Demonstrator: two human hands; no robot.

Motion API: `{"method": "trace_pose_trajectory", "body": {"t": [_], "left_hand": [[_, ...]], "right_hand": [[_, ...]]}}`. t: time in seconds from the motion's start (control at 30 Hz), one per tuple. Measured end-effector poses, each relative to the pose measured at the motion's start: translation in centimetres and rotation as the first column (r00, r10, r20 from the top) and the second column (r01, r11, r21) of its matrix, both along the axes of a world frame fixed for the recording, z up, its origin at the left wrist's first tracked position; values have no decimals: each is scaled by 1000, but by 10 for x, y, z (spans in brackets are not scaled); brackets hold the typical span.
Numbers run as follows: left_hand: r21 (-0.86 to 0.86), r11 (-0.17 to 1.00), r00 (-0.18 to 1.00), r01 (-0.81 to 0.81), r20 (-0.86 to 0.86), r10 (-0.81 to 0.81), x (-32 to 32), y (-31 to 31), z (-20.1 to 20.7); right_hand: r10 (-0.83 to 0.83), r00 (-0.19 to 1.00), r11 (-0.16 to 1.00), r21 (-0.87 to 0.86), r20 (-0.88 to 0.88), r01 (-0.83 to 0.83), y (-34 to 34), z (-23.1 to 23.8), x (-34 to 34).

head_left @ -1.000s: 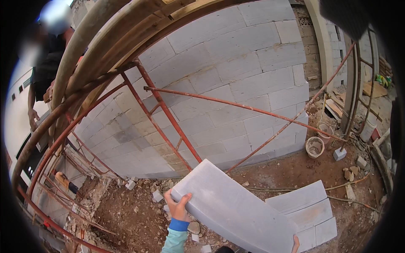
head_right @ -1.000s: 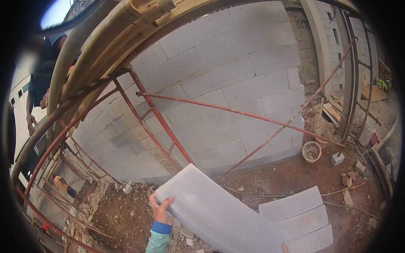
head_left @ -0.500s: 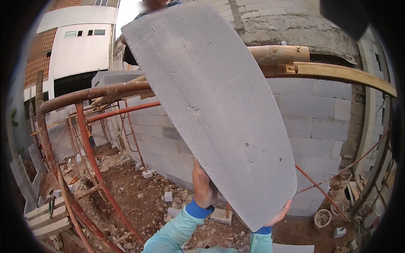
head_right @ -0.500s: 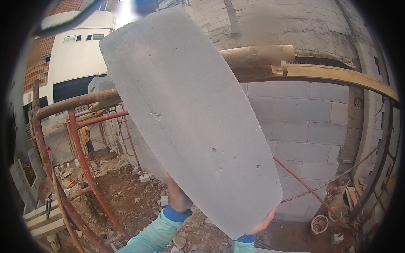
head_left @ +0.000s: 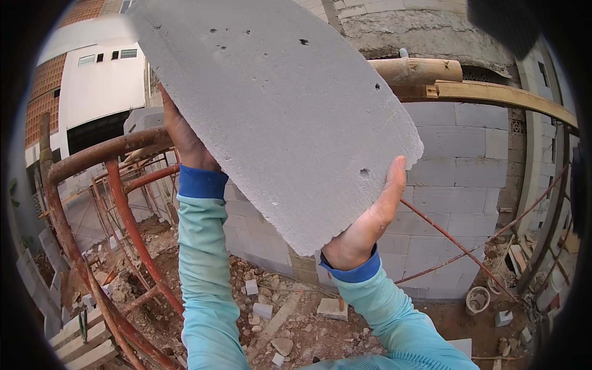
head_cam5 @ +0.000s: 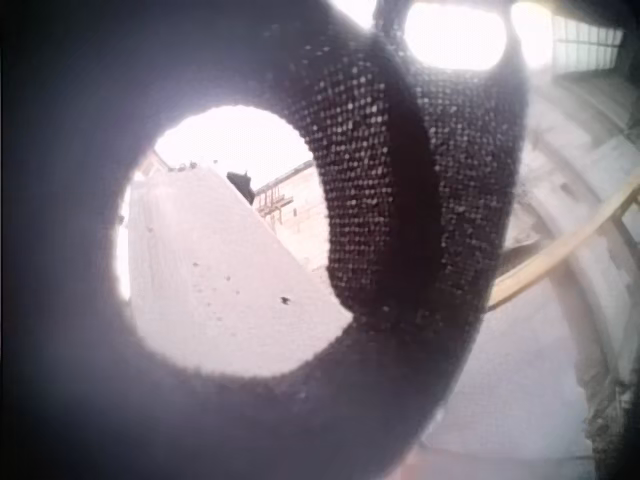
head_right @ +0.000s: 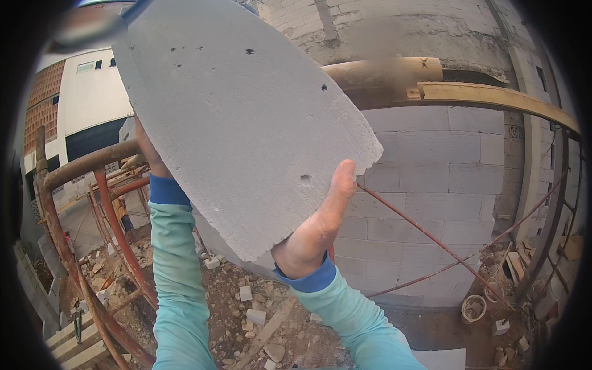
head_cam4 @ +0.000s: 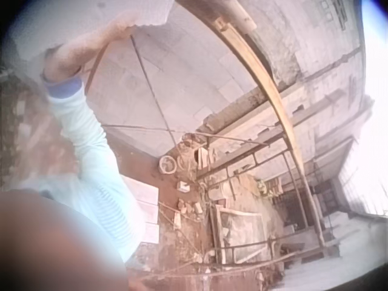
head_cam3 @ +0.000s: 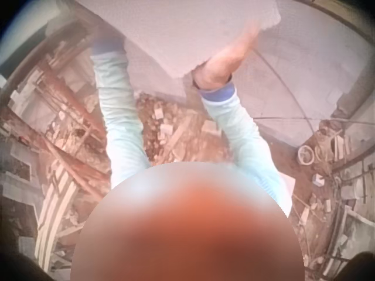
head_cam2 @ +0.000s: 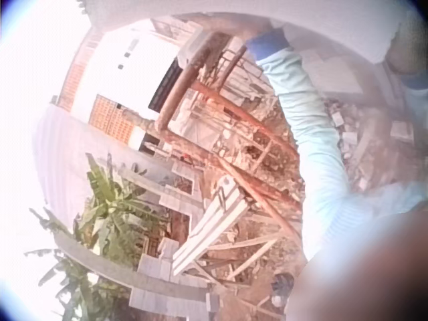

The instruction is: The person repeatedly picks up large white concrete blocks from a pile on the ground and hands them upward to another worker on scaffolding. The person also briefly handles buckets and a cement bag, pouring contents into a bucket.

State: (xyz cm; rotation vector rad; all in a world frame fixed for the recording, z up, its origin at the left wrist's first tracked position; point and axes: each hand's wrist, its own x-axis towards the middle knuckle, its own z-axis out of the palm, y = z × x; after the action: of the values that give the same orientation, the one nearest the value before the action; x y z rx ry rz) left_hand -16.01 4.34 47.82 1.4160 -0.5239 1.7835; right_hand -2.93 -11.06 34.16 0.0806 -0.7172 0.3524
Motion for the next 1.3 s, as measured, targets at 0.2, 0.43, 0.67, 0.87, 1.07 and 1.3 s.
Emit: {"method": "trace_pose_trajectory", "body": {"t": [0.2,0.43,0.67,0.87,1.07,1.3], "left_hand": [[-82,992,996,-91,-6,91,1,43,35],[-318,928,964,-196,110,241,16,0,-81],[-261,851,856,-456,132,499,-1,-30,-151],[-268,804,814,-531,101,572,13,-18,-185],[-294,874,920,-388,-178,349,82,15,-299],[-615,748,-31,-250,-767,-641,197,1,-636]], "right_hand": [[-325,935,942,141,140,306,22,68,5],[-642,755,756,-53,130,652,69,121,4],[-729,646,594,-260,226,762,130,204,-44],[-872,447,461,32,198,887,148,234,-74],[-869,121,268,252,479,930,117,38,29],[-411,809,-460,-862,420,214,-59,-564,191]]}}
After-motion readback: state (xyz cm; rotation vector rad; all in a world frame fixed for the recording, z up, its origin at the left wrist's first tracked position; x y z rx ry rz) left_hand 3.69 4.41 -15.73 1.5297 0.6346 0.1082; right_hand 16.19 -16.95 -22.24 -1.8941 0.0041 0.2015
